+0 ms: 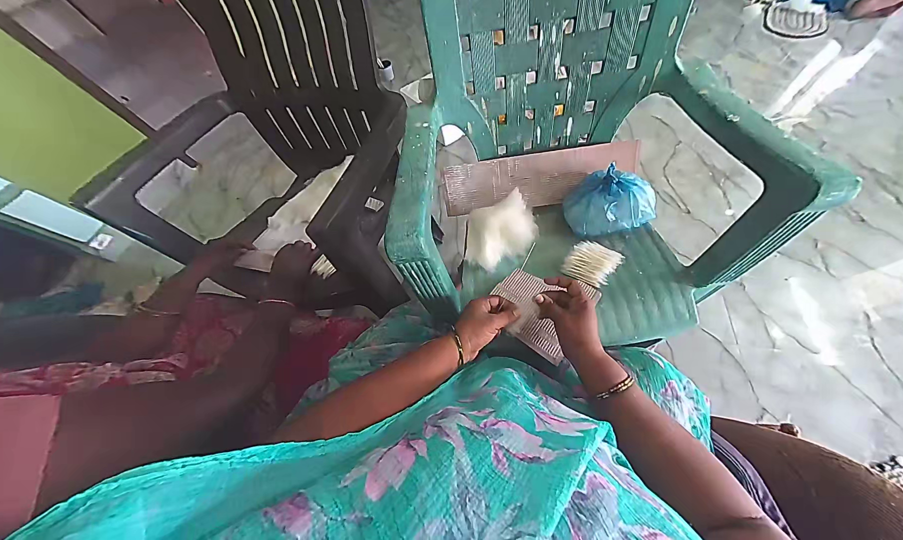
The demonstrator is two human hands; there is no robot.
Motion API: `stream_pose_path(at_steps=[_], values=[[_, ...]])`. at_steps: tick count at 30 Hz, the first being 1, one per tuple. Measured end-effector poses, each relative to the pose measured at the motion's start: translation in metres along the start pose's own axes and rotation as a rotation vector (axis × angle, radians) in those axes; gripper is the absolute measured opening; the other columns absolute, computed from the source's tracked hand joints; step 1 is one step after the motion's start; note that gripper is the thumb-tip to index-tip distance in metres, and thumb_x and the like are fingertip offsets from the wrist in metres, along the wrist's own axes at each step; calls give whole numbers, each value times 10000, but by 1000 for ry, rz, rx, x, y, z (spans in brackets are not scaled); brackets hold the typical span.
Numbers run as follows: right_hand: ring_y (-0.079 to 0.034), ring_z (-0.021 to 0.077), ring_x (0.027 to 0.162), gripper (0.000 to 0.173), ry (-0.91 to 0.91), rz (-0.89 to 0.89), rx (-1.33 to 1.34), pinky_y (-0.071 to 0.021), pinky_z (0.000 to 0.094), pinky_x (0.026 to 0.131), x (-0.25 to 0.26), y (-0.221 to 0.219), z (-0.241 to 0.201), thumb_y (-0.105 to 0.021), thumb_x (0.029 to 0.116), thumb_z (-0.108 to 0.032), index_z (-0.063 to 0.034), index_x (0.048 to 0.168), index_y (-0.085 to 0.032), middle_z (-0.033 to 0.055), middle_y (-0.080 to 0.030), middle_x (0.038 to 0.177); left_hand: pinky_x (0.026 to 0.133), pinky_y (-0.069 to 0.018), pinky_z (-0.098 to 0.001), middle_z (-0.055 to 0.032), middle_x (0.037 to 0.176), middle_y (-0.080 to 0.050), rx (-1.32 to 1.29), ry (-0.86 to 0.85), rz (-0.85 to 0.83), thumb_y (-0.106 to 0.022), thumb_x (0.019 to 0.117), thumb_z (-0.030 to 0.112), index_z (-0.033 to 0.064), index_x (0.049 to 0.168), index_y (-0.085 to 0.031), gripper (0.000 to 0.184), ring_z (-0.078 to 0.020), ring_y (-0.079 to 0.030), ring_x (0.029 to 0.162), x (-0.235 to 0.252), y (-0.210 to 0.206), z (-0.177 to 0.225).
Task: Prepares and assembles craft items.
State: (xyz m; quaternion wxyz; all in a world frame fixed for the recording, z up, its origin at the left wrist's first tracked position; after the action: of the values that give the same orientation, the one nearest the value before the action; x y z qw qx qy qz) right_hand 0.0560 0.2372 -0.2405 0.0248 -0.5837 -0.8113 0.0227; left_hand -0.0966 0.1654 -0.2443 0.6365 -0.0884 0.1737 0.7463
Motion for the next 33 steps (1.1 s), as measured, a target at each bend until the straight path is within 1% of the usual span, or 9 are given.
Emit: stream_pose_path(at_steps=[4, 7, 9, 15, 19, 22, 29, 31, 33], values=[[-718, 130, 748, 387, -37, -89, 76, -611, 302, 723, 3, -2, 4, -643, 964, -15, -24, 1330, -518, 66, -736, 913, 571, -404, -187, 1, 776, -588, 2, -18, 14, -668, 994, 104, 3, 1010, -670, 102, -30, -471, 606, 1, 3, 2], [-709, 105, 817, 490, -48, -213, 41, -592, 290, 778, 1, -13, 8, -671, 929, 7, -30, 1388, -502, 70, -743, 959, 593, -415, -196, 0, 784, -585, 38, -25, 7, -678, 989, 113, 8, 1003, -665, 106, -35, -480, 625, 2, 2, 3], [-701, 100, 788, 522, -58, -242, -9, -592, 285, 764, -1, -18, 8, -682, 892, 69, -12, 1382, -522, 75, -735, 919, 612, -429, -199, -3, 802, -600, 41, -28, 3, -675, 993, 125, 7, 1011, -669, 119, -35, -498, 646, 2, 2, 3], [-695, 104, 715, 497, -56, -132, -34, -597, 277, 710, 0, -12, 2, -704, 848, 123, 11, 1313, -570, 70, -729, 858, 592, -428, -178, -4, 851, -607, -98, 14, -22, -668, 1001, 147, 7, 1129, -637, 193, -27, -506, 644, -1, 1, -4], [-716, 127, 729, 472, -55, -96, -21, -615, 295, 721, 0, -10, 4, -702, 857, 106, 11, 1304, -585, 87, -738, 868, 563, -421, -168, 0, 808, -610, -98, 45, -33, -676, 990, 114, 0, 1078, -638, 149, -16, -505, 615, -2, -1, -7], [-720, 127, 732, 401, -3, -24, -81, -621, 308, 721, 7, -2, -2, -692, 903, 49, 30, 1287, -581, 88, -734, 877, 562, -415, -169, 3, 805, -606, -109, 27, -5, -668, 992, 100, -1, 1061, -644, 125, -17, -496, 609, -2, 3, -5], [-688, 132, 738, 360, 0, 79, -155, -601, 330, 735, 63, -6, -22, -660, 957, -5, 22, 1299, -551, 104, -692, 913, 546, -414, -169, 11, 816, -598, -213, 18, 29, -646, 1003, 95, 16, 1071, -628, 106, -19, -495, 603, -2, 23, -10], [-701, 158, 763, 361, 43, 61, -235, -607, 352, 749, 88, -19, -23, -643, 962, -14, 38, 1309, -558, 135, -704, 938, 538, -407, -173, 10, 826, -592, -209, 45, 15, -645, 1009, 119, 24, 1088, -621, 126, -21, -485, 595, -2, 27, -15], [-725, 229, 861, 383, 69, -2, -427, -602, 422, 810, 112, -34, -21, -635, 975, -45, 10, 1347, -559, 163, -726, 1030, 526, -388, -168, 14, 821, -580, -208, 66, 2, -639, 1015, 127, 26, 1103, -619, 136, -18, -466, 585, -3, 30, -19]])
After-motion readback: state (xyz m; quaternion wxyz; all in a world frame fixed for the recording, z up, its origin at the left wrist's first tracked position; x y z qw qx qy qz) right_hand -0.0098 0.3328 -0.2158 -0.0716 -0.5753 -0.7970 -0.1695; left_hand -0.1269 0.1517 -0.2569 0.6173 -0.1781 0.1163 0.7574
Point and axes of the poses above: each hand's wrist, its own x-axis towards the middle knuckle, its own y-axis out of the back of the hand, z = x × y, the point moved 9 cm from there along x, towards the middle knuckle
